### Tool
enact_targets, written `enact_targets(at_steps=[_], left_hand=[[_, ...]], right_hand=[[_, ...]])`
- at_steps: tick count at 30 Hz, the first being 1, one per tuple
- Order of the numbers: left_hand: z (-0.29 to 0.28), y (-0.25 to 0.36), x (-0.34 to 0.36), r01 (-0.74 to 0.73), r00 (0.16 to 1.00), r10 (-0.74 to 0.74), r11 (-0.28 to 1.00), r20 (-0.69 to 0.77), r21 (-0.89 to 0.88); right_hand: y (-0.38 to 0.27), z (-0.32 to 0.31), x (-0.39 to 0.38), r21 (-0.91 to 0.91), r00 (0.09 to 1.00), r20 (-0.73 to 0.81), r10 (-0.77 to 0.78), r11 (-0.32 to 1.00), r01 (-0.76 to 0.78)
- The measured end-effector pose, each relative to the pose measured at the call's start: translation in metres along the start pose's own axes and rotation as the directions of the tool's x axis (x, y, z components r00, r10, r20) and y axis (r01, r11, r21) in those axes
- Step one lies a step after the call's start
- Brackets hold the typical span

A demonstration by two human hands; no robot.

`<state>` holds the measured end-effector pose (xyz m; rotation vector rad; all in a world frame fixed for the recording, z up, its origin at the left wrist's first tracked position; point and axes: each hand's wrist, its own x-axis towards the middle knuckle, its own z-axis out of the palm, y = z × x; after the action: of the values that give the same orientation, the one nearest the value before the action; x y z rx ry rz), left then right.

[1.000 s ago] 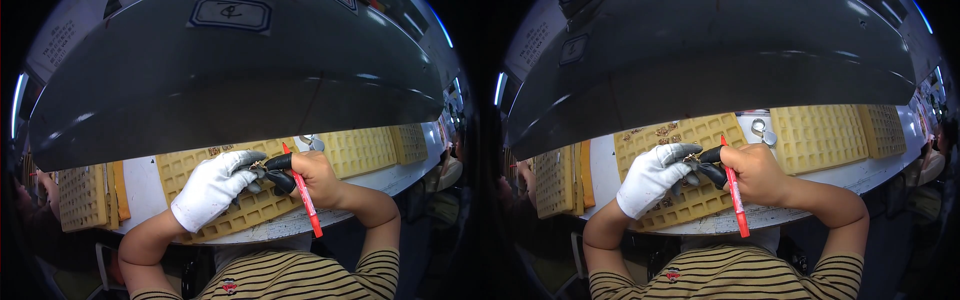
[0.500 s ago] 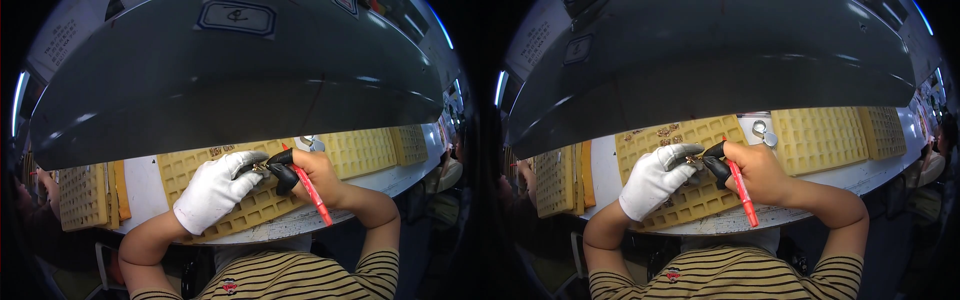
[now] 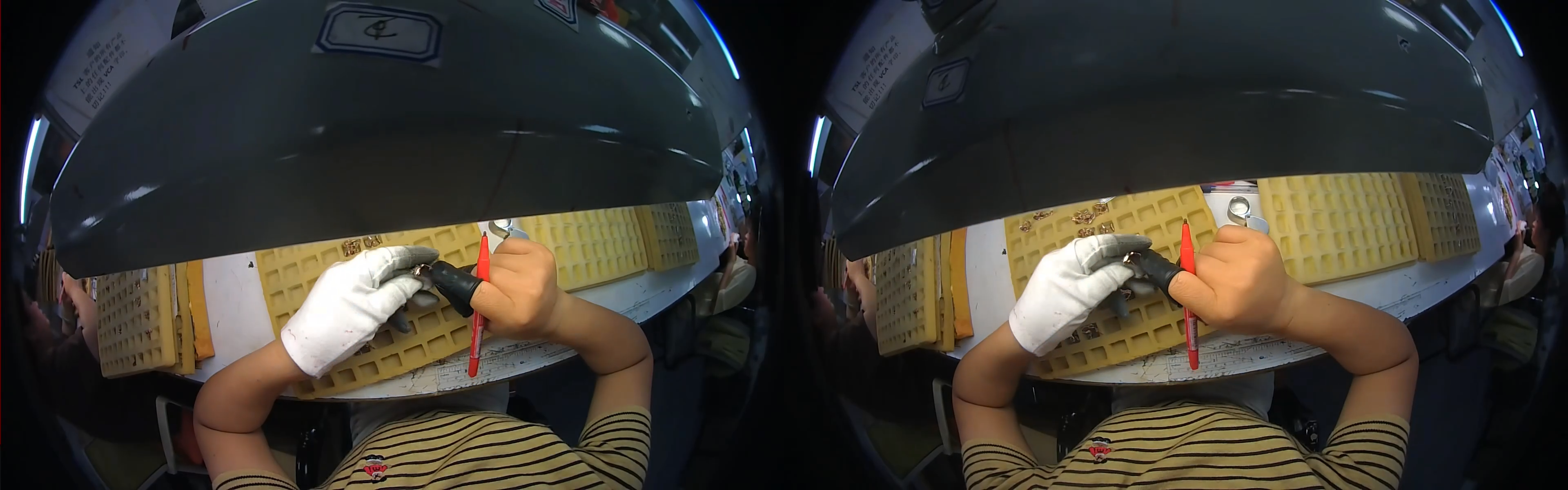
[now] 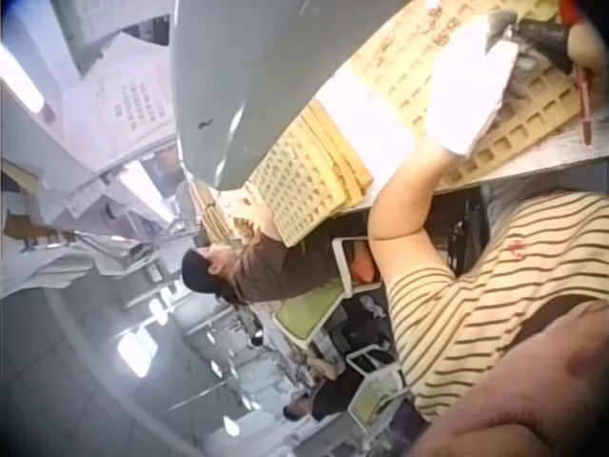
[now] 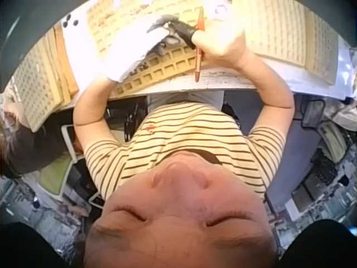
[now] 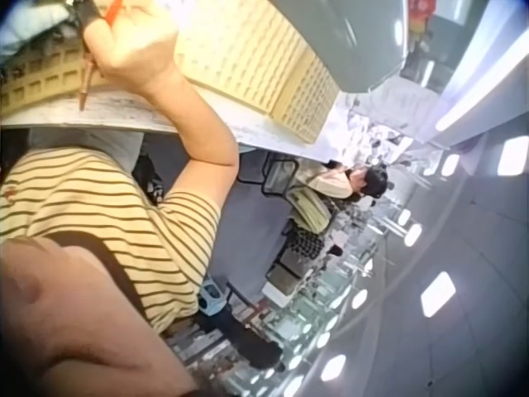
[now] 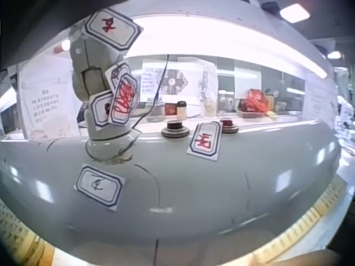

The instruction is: Inspecting and sorting small jewelry components at a workshop station.

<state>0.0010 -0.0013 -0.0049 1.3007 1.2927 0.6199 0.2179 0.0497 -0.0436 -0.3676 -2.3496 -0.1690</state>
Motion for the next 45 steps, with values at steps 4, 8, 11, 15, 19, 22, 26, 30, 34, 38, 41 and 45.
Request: enact_targets(at_steps=[4, 8, 11, 15, 19, 22, 26, 30, 34, 38, 41, 45], left_hand=[[-0.007, 0.003, 0.002, 0.05, 0.997, -0.049, 0.999, 0.056, -0.021], [-0.001, -0.002, 0.002, 0.05, 0.997, -0.038, 0.981, 0.066, -0.189], [-0.003, -0.003, 0.002, 0.031, 0.997, -0.027, 0.997, 0.068, -0.069], [-0.005, 0.001, 0.001, 0.008, 0.999, -0.009, 1.0, 0.052, 0.022], [0.002, -0.008, 0.003, 0.007, 1.0, -0.007, 0.98, 0.001, -0.199], [0.003, -0.004, 0.002, 0.021, 1.0, -0.024, 0.983, -0.017, -0.182], [0.002, -0.002, 0.001, -0.007, 0.999, 0.002, 0.991, -0.034, -0.137], [0.004, -0.007, 0.002, -0.048, 0.998, 0.04, 0.986, -0.048, -0.163], [-0.001, -0.001, 0.0, -0.081, 0.996, 0.082, 0.997, -0.04, 0.017], [0.0, 0.002, 0.001, -0.066, 0.997, 0.068, 0.997, -0.037, 0.049], [0.005, 0.0, -0.001, -0.022, 0.998, 0.015, 0.993, -0.062, -0.113], [-0.006, 0.003, 0.001, -0.08, 0.997, 0.08, 0.987, 0.006, 0.139]], right_hand=[[0.003, -0.002, 0.0, -0.055, 0.999, 0.032, -0.032, 0.998, 0.034], [0.002, -0.005, 0.001, -0.049, 0.997, 0.072, -0.016, 0.999, 0.02], [0.001, -0.004, 0.001, 0.143, 0.991, 0.079, 0.111, 0.982, -0.121], [0.0, -0.003, 0.001, 0.388, 0.929, 0.226, 0.292, 0.848, -0.361], [-0.006, -0.001, 0.002, 0.548, 0.858, 0.277, 0.433, 0.662, -0.512], [-0.005, -0.001, 0.002, 0.541, 0.855, 0.279, 0.438, 0.664, -0.516], [-0.002, 0.003, -0.001, 0.461, 0.9, 0.215, 0.379, 0.773, -0.436], [0.0, 0.003, -0.002, 0.402, 0.93, 0.168, 0.327, 0.839, -0.367], [0.001, -0.004, 0.0, 0.354, 0.944, 0.174, 0.28, 0.877, -0.325], [0.006, -0.003, -0.005, 0.221, 0.986, 0.087, 0.141, 0.963, -0.157], [0.006, -0.008, -0.002, 0.084, 0.997, 0.07, 0.01, 0.996, -0.016], [0.001, -0.004, -0.001, 0.066, 1.0, -0.003, 0.012, 0.998, -0.011]])
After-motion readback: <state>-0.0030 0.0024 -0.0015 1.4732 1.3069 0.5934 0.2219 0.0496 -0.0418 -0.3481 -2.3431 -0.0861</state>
